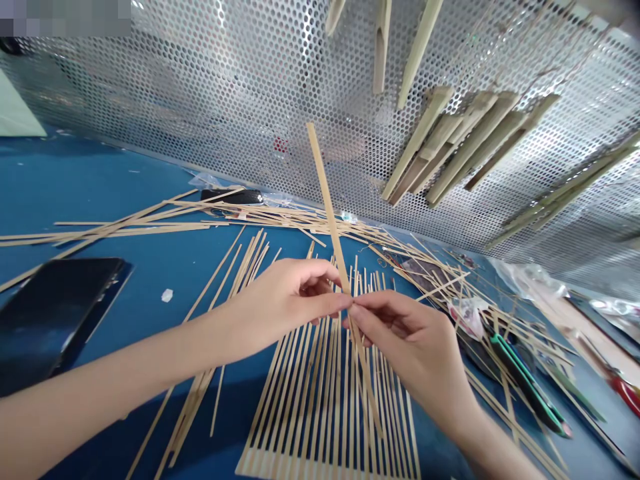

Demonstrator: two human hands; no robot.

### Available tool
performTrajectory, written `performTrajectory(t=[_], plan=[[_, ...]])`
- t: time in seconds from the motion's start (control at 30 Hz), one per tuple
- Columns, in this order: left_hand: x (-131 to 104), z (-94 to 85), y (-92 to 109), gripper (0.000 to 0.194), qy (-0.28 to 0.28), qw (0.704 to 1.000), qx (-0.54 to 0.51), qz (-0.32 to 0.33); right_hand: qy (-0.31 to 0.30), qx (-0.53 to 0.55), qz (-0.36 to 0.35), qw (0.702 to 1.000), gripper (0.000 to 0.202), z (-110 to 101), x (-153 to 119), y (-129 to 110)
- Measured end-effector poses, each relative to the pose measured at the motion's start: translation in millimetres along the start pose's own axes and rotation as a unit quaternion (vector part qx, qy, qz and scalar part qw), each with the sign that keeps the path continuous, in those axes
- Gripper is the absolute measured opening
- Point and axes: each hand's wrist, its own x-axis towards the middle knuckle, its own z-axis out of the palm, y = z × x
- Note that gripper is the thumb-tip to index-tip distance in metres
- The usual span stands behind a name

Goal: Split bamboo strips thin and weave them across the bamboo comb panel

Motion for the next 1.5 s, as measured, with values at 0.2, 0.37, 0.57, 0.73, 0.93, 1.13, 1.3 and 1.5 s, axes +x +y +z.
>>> performTrajectory(t=[0.2,0.37,0.57,0.73,0.93,1.13,1.3,1.5], plan=[[-0.3,-3.5,0.9,0.025,-0.042,0.999,0.028,0.014,-0.026,0.001,0.031,0.999,0.008,-1.9,0.9,-2.7],[-2.3,-0.8,3.3,0.027,-0.044,0.999,-0.011,0.011,-0.026,0.016,0.056,0.998,0.008,-1.6,1.4,-7.1],[-6.9,6.6,7.0,0.029,0.019,0.999,0.048,0.013,-0.012,-0.045,0.069,0.997,0.012,1.0,-2.4,-6.0],[-6.9,10.9,4.1,0.031,0.026,1.000,-0.002,0.012,-0.074,-0.113,0.079,0.988,0.026,-1.5,-3.3,-4.4],[-6.8,9.0,4.7,0.029,-0.020,0.996,-0.081,-0.031,-0.197,-0.121,0.084,0.969,0.028,-11.5,-4.6,-8.3],[-10.9,6.9,7.2,0.026,-0.041,0.992,-0.111,-0.050,-0.187,-0.116,0.052,0.974,0.023,-6.0,-4.9,-9.9],[-9.7,7.2,6.9,0.026,-0.037,0.993,-0.099,-0.050,-0.173,-0.109,0.042,0.978,0.026,-4.3,-2.9,-10.7],[-4.8,4.8,5.8,0.028,-0.058,0.983,-0.163,-0.065,-0.179,-0.081,0.069,0.978,0.029,-10.5,-1.9,-12.4]])
